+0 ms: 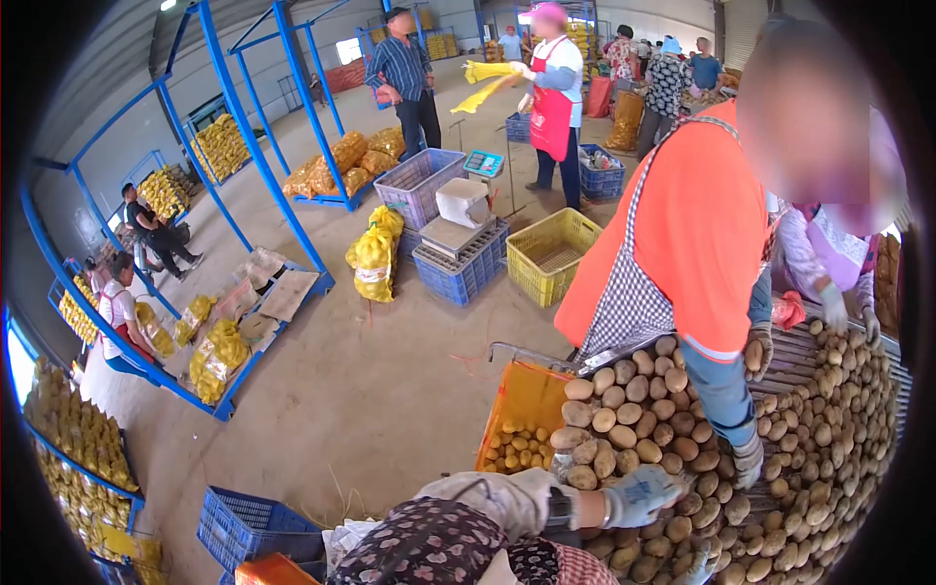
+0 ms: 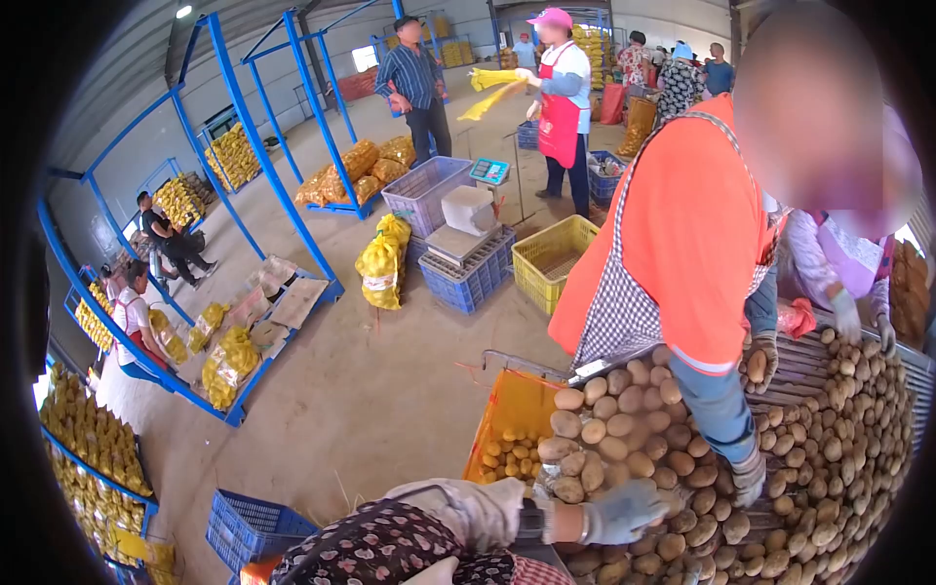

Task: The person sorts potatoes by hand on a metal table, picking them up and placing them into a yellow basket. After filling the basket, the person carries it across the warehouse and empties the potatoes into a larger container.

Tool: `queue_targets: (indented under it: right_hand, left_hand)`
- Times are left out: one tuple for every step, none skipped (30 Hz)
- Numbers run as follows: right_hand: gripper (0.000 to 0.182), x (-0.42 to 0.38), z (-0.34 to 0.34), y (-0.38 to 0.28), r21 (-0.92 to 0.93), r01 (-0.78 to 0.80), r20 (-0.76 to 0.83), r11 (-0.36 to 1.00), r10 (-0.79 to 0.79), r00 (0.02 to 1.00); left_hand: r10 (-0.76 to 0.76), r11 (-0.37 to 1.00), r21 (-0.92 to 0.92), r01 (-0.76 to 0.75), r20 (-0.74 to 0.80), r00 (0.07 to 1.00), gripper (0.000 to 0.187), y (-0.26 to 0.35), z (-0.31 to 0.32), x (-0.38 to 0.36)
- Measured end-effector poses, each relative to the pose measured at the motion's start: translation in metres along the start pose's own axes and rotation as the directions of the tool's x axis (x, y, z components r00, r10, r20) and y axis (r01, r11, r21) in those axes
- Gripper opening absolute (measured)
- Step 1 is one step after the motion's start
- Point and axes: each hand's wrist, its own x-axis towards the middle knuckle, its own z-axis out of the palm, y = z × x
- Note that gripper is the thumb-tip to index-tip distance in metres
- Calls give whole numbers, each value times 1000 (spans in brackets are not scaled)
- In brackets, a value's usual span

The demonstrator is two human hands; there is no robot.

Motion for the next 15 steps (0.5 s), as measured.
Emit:
queue_targets:
  right_hand:
    - [51,0,0,0,-4,7,6,1000,-7,1000]
    - [52,0,-1,-1,-11,14,11,1000,-14,1000]
    - [52,0,-1,0,-19,21,14,1000,-21,1000]
    - [52,-2,-1,-1,-25,27,14,999,-26,1000]
    - [52,-2,-1,-2,-29,30,16,999,-30,999]
    - [53,-3,-2,-3,-37,37,20,999,-37,999]
    - [53,-3,-1,-3,-44,43,26,998,-42,999]
    - [53,-2,-2,-5,-46,51,27,998,-50,998]
    - [54,-3,-2,-8,-47,64,32,997,-62,998]
    - [54,-3,-3,-9,-52,73,30,996,-71,997]
    - [54,-5,-3,-12,-49,75,30,996,-73,997]
    - [61,-2,8,0,-138,105,10,985,-104,994]
    - [61,-3,7,4,-132,114,18,985,-113,993]
    - [61,-5,-5,-8,-137,113,23,984,-111,994]
    - [61,-5,-8,-18,-141,121,31,983,-118,993]
  left_hand:
    - [3,991,130,3,-48,999,24,-2,-9,-12]
    - [-2,991,135,9,-51,999,24,-5,-11,-26]
    - [-35,990,136,29,39,999,24,-9,-8,-43]
    - [-65,989,138,47,129,989,25,-12,-2,-52]
    - [-65,989,137,47,128,990,25,-14,4,-54]
    - [-37,991,131,33,30,999,25,-14,10,-54]
    - [-11,991,131,20,-69,998,25,-13,16,-54]
    - [-66,991,121,59,53,996,23,-13,19,-50]
    - [-69,991,121,63,48,996,23,-15,26,-47]
    - [-59,988,148,52,39,998,23,-17,36,-43]
    - [-49,983,178,43,31,998,23,-16,37,-40]
    - [-19,982,187,14,26,999,22,-17,36,-38]
    - [-28,980,196,23,22,999,22,-17,35,-33]
    - [-64,975,219,38,112,992,21,-19,38,-26]
    - [-106,967,247,57,192,976,20,-22,39,-19]
